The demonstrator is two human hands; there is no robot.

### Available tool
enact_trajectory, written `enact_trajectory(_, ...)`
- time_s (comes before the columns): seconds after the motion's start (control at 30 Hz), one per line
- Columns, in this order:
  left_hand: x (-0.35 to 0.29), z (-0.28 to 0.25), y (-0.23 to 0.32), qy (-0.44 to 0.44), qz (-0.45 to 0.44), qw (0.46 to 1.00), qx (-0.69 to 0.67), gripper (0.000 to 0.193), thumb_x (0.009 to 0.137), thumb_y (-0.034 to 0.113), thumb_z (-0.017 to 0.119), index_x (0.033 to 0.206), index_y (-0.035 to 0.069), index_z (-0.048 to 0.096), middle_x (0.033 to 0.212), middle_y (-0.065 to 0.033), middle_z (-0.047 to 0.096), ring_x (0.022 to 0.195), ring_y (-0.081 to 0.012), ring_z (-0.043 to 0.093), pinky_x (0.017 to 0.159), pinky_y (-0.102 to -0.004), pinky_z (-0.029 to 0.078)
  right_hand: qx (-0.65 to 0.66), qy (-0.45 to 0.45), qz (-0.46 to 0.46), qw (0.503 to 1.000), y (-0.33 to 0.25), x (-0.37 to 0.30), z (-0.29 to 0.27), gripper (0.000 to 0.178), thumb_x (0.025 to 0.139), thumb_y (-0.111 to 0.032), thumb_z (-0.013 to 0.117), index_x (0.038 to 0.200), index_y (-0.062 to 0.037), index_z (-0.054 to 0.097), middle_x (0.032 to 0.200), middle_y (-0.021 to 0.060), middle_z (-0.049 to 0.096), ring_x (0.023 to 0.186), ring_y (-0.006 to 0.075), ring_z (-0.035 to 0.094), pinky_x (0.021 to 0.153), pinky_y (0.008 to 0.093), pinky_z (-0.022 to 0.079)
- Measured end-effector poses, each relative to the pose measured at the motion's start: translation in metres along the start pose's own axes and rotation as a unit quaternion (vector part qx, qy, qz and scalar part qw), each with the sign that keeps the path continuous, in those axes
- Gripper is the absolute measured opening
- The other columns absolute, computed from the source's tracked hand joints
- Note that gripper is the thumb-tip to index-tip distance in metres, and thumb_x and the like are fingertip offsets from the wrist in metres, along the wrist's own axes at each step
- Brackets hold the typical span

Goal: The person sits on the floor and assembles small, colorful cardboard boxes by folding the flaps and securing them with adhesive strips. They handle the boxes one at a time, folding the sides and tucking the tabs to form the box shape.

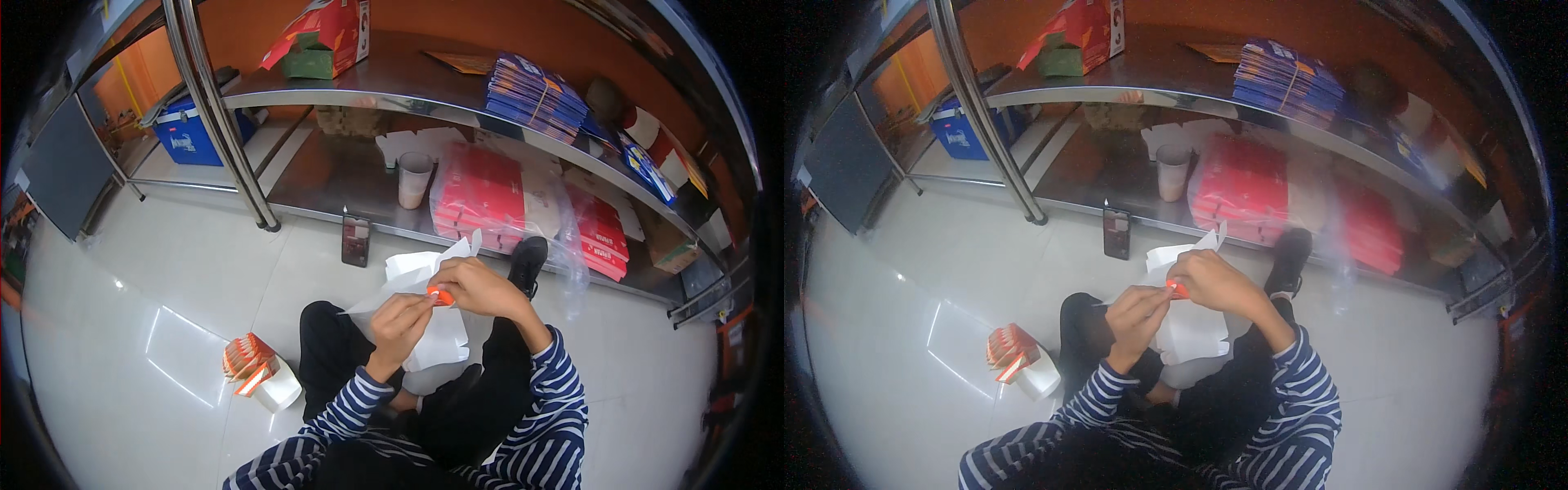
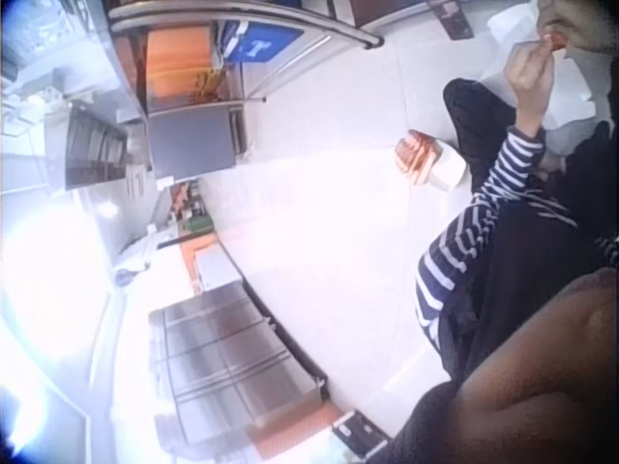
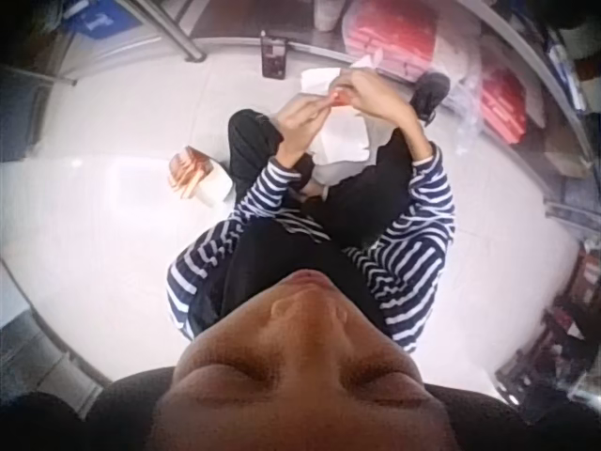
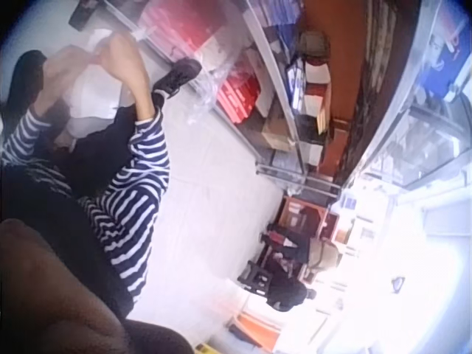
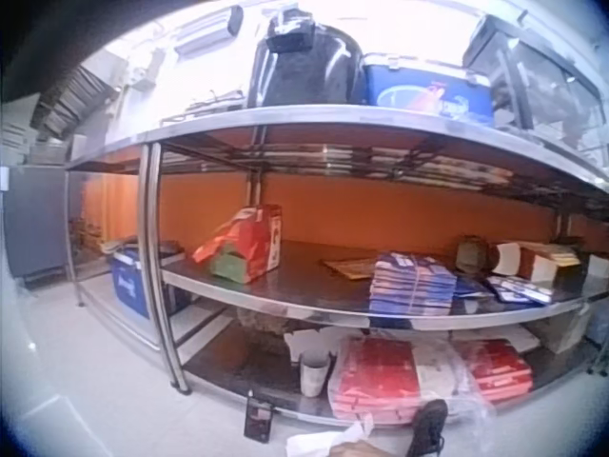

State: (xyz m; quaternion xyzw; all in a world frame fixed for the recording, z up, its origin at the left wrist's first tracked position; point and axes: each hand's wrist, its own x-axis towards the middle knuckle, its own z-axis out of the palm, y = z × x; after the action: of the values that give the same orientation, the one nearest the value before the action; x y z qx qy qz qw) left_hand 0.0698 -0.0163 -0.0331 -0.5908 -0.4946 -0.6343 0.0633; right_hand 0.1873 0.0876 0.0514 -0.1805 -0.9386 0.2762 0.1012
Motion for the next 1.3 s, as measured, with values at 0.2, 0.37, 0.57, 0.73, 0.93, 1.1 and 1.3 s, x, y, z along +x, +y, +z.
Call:
enact_trajectory(0.2, 0.0, -0.004, -0.003, -0.052, 0.035, 0.998, -0.007, 0.023, 0.063, -0.005, 0.067, 0.085, 0.002, 0.067, 0.079, -0.0077, 0.064, 0.069, -0.02, 0.061, 0.06, -0.0273, 0.049, 0.002, -0.027, -0.002, 1.0, 0.0, -0.003, -0.002, 0.014, 0.069, -0.006, 0.063, 0.08, 0.0019, 0.065, 0.08, 0.0198, 0.059, 0.082, 0.0337, 0.056, 0.075, 0.0383, 0.043)
enact_trajectory(0.37, -0.003, -0.002, 0.001, -0.051, 0.029, 0.998, -0.005, 0.022, 0.064, -0.005, 0.067, 0.085, 0.002, 0.067, 0.079, -0.0076, 0.064, 0.069, -0.02, 0.061, 0.059, -0.028, 0.049, -0.021, -0.048, 0.005, 0.999, -0.007, -0.003, -0.005, 0.014, 0.066, -0.004, 0.063, 0.079, 0.0025, 0.065, 0.079, 0.0202, 0.059, 0.082, 0.0337, 0.056, 0.074, 0.0386, 0.043)
enact_trajectory(0.57, -0.001, -0.002, 0.002, -0.054, 0.015, 0.998, 0.002, 0.021, 0.064, -0.006, 0.067, 0.084, 0.001, 0.066, 0.079, -0.0081, 0.064, 0.069, -0.0205, 0.061, 0.06, -0.0278, 0.049, 0.02, -0.015, 0.005, 1.0, -0.009, -0.001, -0.002, 0.017, 0.067, 0.001, 0.061, 0.083, 0.0027, 0.065, 0.078, 0.0206, 0.06, 0.083, 0.0349, 0.056, 0.074, 0.037, 0.044)
enact_trajectory(0.73, -0.003, -0.004, -0.004, -0.045, -0.012, 0.999, 0.02, 0.02, 0.065, -0.005, 0.067, 0.083, 0.002, 0.066, 0.078, -0.0079, 0.064, 0.069, -0.0206, 0.061, 0.059, -0.0281, 0.048, -0.016, -0.034, 0.008, 0.999, -0.013, -0.001, 0.002, 0.032, 0.068, 0.003, 0.058, 0.1, -0.0001, 0.06, 0.079, 0.0176, 0.062, 0.082, 0.0339, 0.057, 0.076, 0.0368, 0.044)
enact_trajectory(0.93, -0.006, -0.001, -0.009, -0.061, -0.034, 0.997, 0.024, 0.02, 0.065, -0.001, 0.067, 0.086, 0.002, 0.065, 0.077, -0.0065, 0.063, 0.068, -0.0209, 0.059, 0.06, -0.028, 0.048, -0.035, -0.018, -0.038, 0.999, -0.005, -0.001, 0.011, 0.046, 0.068, -0.003, 0.065, 0.112, -0.0059, 0.052, 0.08, 0.0157, 0.064, 0.077, 0.033, 0.059, 0.074, 0.0367, 0.044)
enact_trajectory(1.1, 0.006, -0.008, -0.009, -0.011, -0.166, 0.983, -0.081, 0.031, 0.062, 0.008, 0.074, 0.091, 0.004, 0.064, 0.075, -0.0055, 0.059, 0.072, -0.0213, 0.058, 0.06, -0.0279, 0.047, 0.077, 0.001, -0.029, 0.997, -0.011, 0.005, 0.01, 0.045, 0.068, -0.003, 0.066, 0.11, -0.0055, 0.051, 0.074, 0.0154, 0.064, 0.073, 0.0332, 0.06, 0.069, 0.0354, 0.044)
enact_trajectory(1.3, 0.02, -0.026, -0.023, -0.091, -0.104, 0.99, 0.033, 0.038, 0.056, 0.021, 0.077, 0.09, 0.008, 0.064, 0.078, -0.0042, 0.057, 0.081, -0.0232, 0.054, 0.072, -0.0334, 0.042, 0.159, 0.019, 0.064, 0.985, -0.006, 0.002, 0.005, 0.038, 0.067, 0.002, 0.061, 0.104, -0.0013, 0.056, 0.072, 0.0158, 0.063, 0.069, 0.0285, 0.061, 0.068, 0.0346, 0.045)
